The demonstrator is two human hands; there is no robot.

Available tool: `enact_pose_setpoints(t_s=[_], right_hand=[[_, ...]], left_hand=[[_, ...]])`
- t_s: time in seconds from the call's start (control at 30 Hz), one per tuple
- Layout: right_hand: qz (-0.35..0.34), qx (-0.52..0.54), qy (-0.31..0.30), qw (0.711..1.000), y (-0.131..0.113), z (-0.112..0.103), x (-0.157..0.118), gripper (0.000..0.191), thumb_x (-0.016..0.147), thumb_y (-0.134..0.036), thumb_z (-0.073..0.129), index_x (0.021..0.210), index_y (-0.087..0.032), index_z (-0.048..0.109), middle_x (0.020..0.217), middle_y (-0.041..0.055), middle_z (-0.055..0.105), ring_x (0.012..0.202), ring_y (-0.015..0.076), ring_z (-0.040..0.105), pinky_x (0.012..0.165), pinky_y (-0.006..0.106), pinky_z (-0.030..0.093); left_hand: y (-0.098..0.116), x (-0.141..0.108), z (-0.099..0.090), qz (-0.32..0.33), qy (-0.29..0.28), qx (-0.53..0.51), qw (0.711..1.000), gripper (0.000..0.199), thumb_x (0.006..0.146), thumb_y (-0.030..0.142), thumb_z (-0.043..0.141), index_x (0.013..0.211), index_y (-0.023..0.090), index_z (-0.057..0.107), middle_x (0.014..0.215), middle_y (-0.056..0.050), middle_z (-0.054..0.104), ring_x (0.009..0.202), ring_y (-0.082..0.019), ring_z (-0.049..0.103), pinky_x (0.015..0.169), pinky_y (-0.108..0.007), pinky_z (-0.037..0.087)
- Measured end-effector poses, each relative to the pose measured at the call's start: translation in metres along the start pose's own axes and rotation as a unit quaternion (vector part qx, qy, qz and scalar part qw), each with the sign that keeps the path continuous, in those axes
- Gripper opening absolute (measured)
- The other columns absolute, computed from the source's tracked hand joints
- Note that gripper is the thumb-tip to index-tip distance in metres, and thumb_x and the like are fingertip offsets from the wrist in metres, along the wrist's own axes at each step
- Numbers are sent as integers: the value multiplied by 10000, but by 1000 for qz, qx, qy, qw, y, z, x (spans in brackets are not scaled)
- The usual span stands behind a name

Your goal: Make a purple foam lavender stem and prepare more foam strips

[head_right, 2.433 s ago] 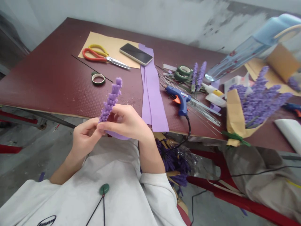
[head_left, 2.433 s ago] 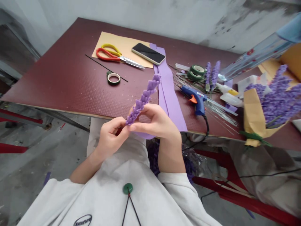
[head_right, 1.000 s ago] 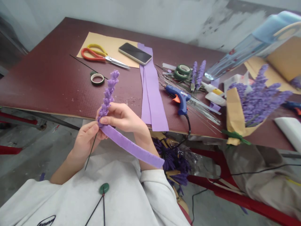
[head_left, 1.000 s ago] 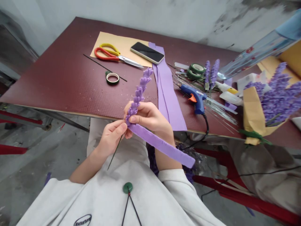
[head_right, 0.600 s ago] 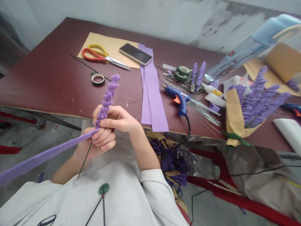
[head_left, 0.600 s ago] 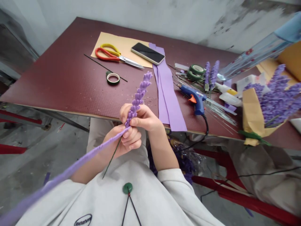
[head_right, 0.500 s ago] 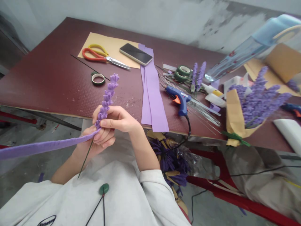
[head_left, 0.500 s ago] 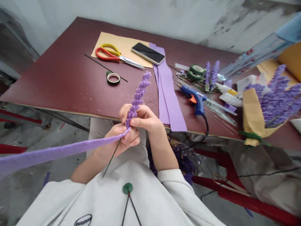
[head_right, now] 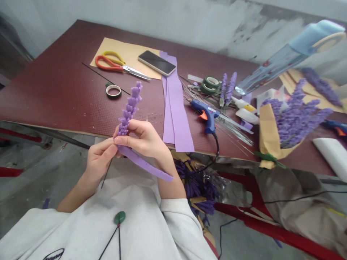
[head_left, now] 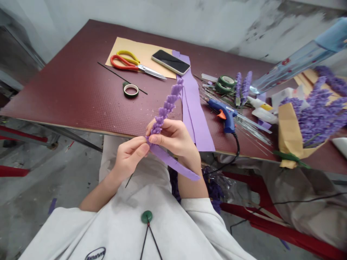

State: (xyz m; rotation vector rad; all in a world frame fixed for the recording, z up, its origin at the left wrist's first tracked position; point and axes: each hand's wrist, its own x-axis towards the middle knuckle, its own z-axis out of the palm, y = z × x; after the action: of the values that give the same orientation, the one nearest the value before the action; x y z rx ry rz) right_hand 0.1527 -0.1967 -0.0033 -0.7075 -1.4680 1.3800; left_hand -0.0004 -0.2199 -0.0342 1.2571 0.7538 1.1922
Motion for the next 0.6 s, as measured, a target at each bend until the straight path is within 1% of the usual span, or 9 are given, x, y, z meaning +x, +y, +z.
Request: enact_pose_setpoints(t_s=[0.07, 0.13, 0.23, 0.3, 0.37, 0.43, 0.5, 0.53, 0.6], right_hand=[[26, 41, -14, 999, 1, 0, 1, 169, 770, -293, 687, 804, -155, 595, 683, -21, 582, 560, 78, 563, 514, 207, 466], [21, 48, -26, 998, 4, -2, 4, 196, 760, -317, 697, 797, -152, 599, 681, -18, 580, 566, 74, 556, 508, 198, 460], [-31, 35, -52, 998, 10, -8, 9, 223, 745, -341, 711, 760, -144, 607, 700, -5, 588, 629, 78, 555, 565, 201, 463], [-54, 34, -79, 995, 17, -11, 13, 224, 761, -350, 694, 759, -145, 605, 724, 5, 586, 659, 84, 553, 606, 217, 466], [-72, 43, -108, 991, 25, -13, 15, 222, 773, -360, 679, 760, -153, 602, 742, 15, 582, 685, 94, 551, 639, 237, 467], [-88, 65, -129, 986, 33, -14, 17, 235, 768, -382, 678, 745, -162, 600, 741, 23, 580, 722, 113, 553, 675, 261, 470], [-98, 89, -129, 983, 38, -14, 17, 247, 760, -400, 678, 739, -165, 604, 739, 24, 577, 739, 122, 551, 688, 271, 468], [-96, 93, -124, 983, 38, -14, 16, 240, 767, -397, 670, 753, -164, 611, 744, 23, 576, 736, 121, 551, 681, 268, 465], [-80, 85, -104, 988, 35, -13, 13, 225, 796, -385, 641, 818, -161, 628, 770, 20, 581, 715, 110, 552, 653, 253, 457]], left_hand=[[-2, -1, 2, -65, -18, -92, 994, 316, 794, 451, 651, 678, 158, 664, 605, -5, 547, 577, -109, 471, 557, -251, 379], [-4, -1, 4, -138, -35, -181, 973, 347, 759, 471, 680, 646, 145, 638, 583, -9, 544, 552, -108, 467, 543, -253, 381], [-5, 0, 6, -231, -95, -301, 920, 359, 735, 449, 699, 578, 148, 583, 510, 21, 443, 483, -85, 406, 518, -251, 386], [-4, 2, 8, -270, -140, -350, 886, 351, 719, 428, 701, 547, 162, 549, 471, 44, 344, 435, -70, 326, 470, -245, 361], [-1, 4, 11, -293, -164, -363, 870, 355, 693, 407, 707, 515, 176, 506, 450, 56, 279, 411, -65, 267, 426, -241, 324], [2, 5, 15, -297, -168, -363, 867, 395, 675, 397, 716, 478, 182, 449, 439, 60, 251, 405, -63, 245, 403, -237, 297], [2, 6, 18, -287, -156, -356, 875, 432, 651, 398, 736, 456, 179, 419, 437, 62, 246, 409, -59, 250, 403, -228, 290], [2, 6, 18, -278, -142, -350, 883, 426, 641, 395, 746, 460, 175, 428, 444, 60, 264, 418, -57, 263, 412, -223, 299], [-1, 6, 17, -243, -97, -321, 910, 360, 628, 380, 765, 508, 166, 501, 472, 55, 334, 445, -61, 315, 442, -220, 330]])
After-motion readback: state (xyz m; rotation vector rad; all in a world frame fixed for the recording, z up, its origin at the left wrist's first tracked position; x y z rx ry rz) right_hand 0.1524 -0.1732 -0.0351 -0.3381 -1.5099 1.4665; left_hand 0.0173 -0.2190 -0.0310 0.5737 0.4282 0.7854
